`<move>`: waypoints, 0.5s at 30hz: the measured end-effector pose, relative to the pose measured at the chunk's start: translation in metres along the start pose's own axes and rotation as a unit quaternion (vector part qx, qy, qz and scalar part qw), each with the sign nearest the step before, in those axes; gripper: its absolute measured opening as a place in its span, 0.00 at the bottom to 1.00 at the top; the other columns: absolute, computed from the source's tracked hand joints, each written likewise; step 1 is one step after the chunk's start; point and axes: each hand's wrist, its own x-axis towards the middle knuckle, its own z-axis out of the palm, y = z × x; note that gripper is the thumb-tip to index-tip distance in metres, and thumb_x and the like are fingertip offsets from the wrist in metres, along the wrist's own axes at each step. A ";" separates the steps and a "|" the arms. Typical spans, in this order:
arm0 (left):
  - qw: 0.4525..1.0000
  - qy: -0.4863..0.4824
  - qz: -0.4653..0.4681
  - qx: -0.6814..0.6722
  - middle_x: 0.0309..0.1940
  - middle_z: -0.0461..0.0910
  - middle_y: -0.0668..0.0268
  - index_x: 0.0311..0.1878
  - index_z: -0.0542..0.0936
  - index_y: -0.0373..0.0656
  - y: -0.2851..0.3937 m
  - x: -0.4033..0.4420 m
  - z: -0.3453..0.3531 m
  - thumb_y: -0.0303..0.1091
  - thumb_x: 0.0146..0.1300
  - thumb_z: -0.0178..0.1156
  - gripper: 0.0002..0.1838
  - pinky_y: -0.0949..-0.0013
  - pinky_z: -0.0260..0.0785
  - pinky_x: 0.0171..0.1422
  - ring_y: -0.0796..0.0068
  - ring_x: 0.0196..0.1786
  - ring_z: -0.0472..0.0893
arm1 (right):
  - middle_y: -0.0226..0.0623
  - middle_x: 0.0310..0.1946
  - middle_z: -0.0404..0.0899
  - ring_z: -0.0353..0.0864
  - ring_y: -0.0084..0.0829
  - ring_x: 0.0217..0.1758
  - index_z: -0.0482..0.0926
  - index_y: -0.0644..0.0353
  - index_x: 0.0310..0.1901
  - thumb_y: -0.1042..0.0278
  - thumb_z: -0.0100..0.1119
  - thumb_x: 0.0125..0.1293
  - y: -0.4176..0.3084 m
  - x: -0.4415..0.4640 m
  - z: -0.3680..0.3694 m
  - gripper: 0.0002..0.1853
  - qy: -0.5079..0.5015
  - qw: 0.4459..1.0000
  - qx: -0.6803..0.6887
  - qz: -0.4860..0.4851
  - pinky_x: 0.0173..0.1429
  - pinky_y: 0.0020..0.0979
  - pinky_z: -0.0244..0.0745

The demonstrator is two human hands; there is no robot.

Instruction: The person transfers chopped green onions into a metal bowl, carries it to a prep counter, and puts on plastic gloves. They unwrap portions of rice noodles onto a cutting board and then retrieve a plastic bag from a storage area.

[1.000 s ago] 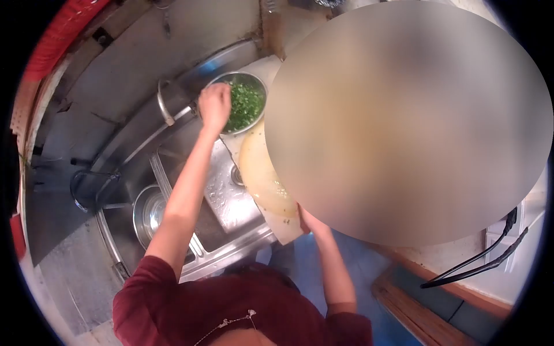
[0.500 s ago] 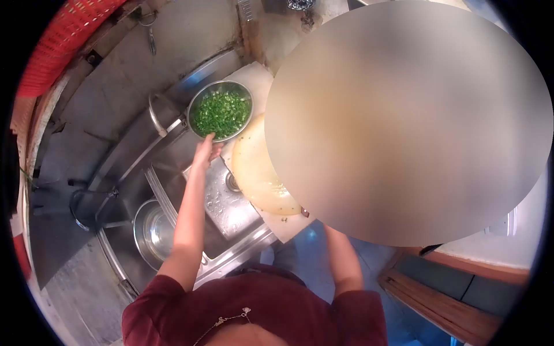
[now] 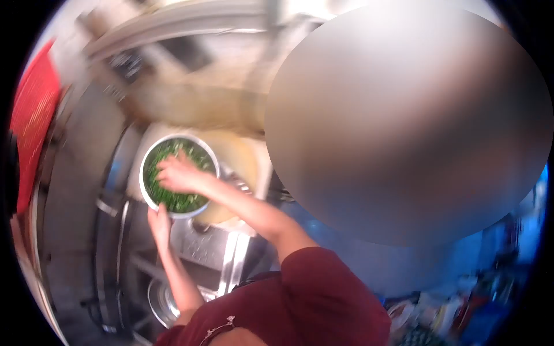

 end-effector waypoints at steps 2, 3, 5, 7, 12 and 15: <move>0.996 -0.080 0.021 0.037 0.39 0.77 0.54 0.50 0.71 0.30 0.014 -0.028 0.027 0.30 0.58 0.46 0.18 0.64 0.66 0.50 0.65 0.41 0.75 | 0.42 0.41 0.76 0.71 0.41 0.50 0.76 0.63 0.44 0.65 0.57 0.56 -0.008 -0.046 -0.082 0.15 0.022 0.995 0.031 0.093 0.57 0.44 0.64; 0.990 -0.113 0.056 0.062 0.39 0.77 0.53 0.50 0.71 0.30 0.031 -0.049 0.040 0.30 0.58 0.46 0.18 0.64 0.66 0.50 0.65 0.41 0.75 | 0.42 0.41 0.76 0.72 0.41 0.50 0.76 0.64 0.44 0.65 0.58 0.57 -0.013 -0.074 -0.122 0.15 0.060 0.986 0.060 0.141 0.56 0.41 0.66; 0.971 -0.201 0.110 0.073 0.39 0.77 0.53 0.49 0.71 0.29 0.034 -0.088 0.076 0.30 0.58 0.46 0.18 0.64 0.65 0.50 0.64 0.41 0.75 | 0.42 0.39 0.76 0.73 0.41 0.47 0.76 0.63 0.44 0.65 0.58 0.57 -0.025 -0.159 -0.194 0.15 0.149 0.962 0.040 0.225 0.52 0.38 0.68; 0.940 -0.321 0.094 0.069 0.38 0.77 0.53 0.50 0.71 0.29 0.001 -0.113 0.131 0.29 0.58 0.45 0.18 0.64 0.66 0.50 0.64 0.41 0.75 | 0.43 0.40 0.76 0.74 0.41 0.45 0.76 0.63 0.44 0.63 0.58 0.58 -0.042 -0.266 -0.254 0.16 0.194 0.910 -0.079 0.358 0.51 0.38 0.69; 0.773 -0.577 0.262 0.032 0.34 0.77 0.60 0.47 0.72 0.29 0.044 -0.268 0.318 0.27 0.55 0.46 0.17 0.68 0.68 0.38 0.74 0.31 0.74 | 0.40 0.32 0.78 0.78 0.32 0.30 0.71 0.66 0.48 0.50 0.58 0.59 -0.148 -0.543 -0.342 0.26 0.197 0.689 0.203 0.667 0.27 0.30 0.75; 0.670 -0.696 0.168 0.196 0.25 0.78 0.58 0.44 0.74 0.31 0.102 -0.387 0.402 0.33 0.58 0.50 0.15 0.68 0.71 0.33 0.71 0.28 0.78 | 0.37 0.28 0.77 0.76 0.27 0.22 0.72 0.65 0.46 0.59 0.55 0.58 -0.212 -0.649 -0.343 0.19 0.424 0.534 0.245 0.689 0.19 0.25 0.71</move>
